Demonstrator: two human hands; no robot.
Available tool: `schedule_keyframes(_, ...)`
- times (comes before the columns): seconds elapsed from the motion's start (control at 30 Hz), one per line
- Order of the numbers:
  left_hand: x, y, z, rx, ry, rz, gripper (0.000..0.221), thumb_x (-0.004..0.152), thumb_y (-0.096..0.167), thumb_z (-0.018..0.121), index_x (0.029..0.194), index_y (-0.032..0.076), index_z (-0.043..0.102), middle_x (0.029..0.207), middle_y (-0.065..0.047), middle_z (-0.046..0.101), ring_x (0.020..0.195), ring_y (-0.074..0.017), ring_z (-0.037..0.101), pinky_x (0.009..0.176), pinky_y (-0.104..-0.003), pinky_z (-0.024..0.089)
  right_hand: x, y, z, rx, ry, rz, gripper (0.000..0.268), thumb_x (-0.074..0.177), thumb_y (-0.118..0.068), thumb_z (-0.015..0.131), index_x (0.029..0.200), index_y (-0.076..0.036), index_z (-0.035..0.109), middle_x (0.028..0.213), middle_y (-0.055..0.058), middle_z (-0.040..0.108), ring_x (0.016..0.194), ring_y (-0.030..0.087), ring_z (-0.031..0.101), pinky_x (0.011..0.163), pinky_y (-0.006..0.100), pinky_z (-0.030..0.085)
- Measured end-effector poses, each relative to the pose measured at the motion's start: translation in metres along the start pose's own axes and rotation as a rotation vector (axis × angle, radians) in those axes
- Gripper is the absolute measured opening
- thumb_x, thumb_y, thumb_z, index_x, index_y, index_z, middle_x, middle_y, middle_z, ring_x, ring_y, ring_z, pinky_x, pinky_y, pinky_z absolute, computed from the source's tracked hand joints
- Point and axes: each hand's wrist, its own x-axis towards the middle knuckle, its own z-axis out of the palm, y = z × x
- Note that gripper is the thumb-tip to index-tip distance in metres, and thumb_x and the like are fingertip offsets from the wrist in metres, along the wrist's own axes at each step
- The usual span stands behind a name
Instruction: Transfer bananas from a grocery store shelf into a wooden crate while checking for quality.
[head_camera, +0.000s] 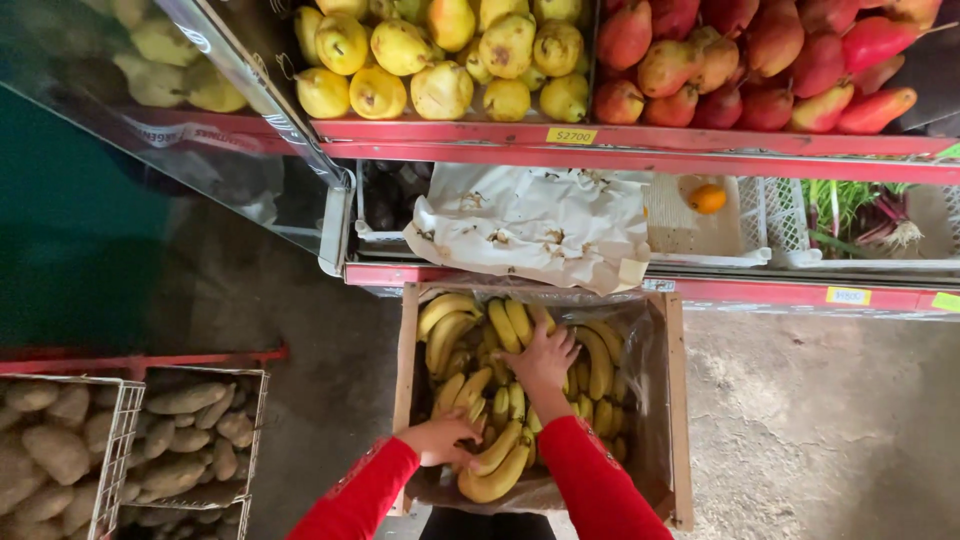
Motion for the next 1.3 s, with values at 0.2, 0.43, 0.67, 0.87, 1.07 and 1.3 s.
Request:
schedule_keyframes(0.2,-0.013,0.037,0.0,0.084,0.216,-0.02,0.071,0.076,0.058,0.08,0.122,0.004,0.072,0.152,-0.025,0.045,0.146,-0.0416,0.033,0.12,-0.047,0.027,0.008,0.014,0.017,0.044,0.022,-0.079,0.101,0.064,-0.05,0.089,0.153,-0.036,0.042,0.14,0.018,0.047,0.128,0.043,0.048,0.106,0.056,0.043)
schedule_keyframes(0.43,-0.015,0.026,0.03,0.001,0.383,0.102,0.063,0.082,0.054,0.078,0.112,-0.001,0.072,0.137,-0.023,0.061,0.136,-0.0405,0.049,0.114,-0.045,0.037,0.002,0.062,0.009,0.361,0.205,-0.302,0.088,0.065,-0.039,0.091,0.143,-0.024,0.053,0.132,0.022,0.051,0.119,0.043,0.054,0.101,0.05,0.048)
schedule_keyframes(0.67,-0.021,0.071,0.018,-0.228,0.532,0.079,0.046,0.086,0.037,0.081,0.108,-0.003,0.072,0.12,-0.02,0.069,0.112,-0.0358,0.06,0.095,-0.043,0.047,-0.042,0.128,-0.04,0.943,0.279,-0.384,0.092,0.068,-0.018,0.088,0.145,-0.005,0.039,0.135,0.016,0.054,0.123,0.027,0.056,0.106,0.039,0.047)
schedule_keyframes(0.87,-0.032,0.11,0.005,-0.926,0.534,-0.127,0.027,0.094,0.02,0.07,0.112,-0.001,0.072,0.096,-0.005,0.073,0.082,-0.0129,0.061,0.075,-0.029,0.051,-0.084,0.109,-0.15,1.566,0.05,-0.399,0.102,0.072,-0.032,0.087,0.152,-0.01,0.027,0.142,0.013,0.048,0.131,0.028,0.052,0.107,0.047,0.044)
schedule_keyframes(1.07,-0.052,0.151,-0.012,-1.053,0.645,0.083,0.023,0.098,0.015,0.066,0.105,-0.004,0.076,0.091,-0.002,0.073,0.084,-0.0095,0.06,0.078,-0.027,0.05,-0.09,0.045,-0.23,2.084,-0.265,-0.561,0.109,0.079,-0.071,0.067,0.159,-0.007,0.029,0.155,0.02,0.043,0.141,0.04,0.048,0.115,0.061,0.038)
schedule_keyframes(1.3,-0.03,0.126,-0.019,-0.915,0.729,0.357,0.028,0.096,0.023,0.068,0.102,-0.003,0.078,0.096,-0.005,0.08,0.097,-0.013,0.071,0.092,-0.031,0.055,-0.098,-0.034,-0.315,2.003,-0.319,-0.196,0.099,0.075,-0.077,0.052,0.154,-0.02,0.034,0.15,0.009,0.049,0.131,0.041,0.055,0.102,0.066,0.045)
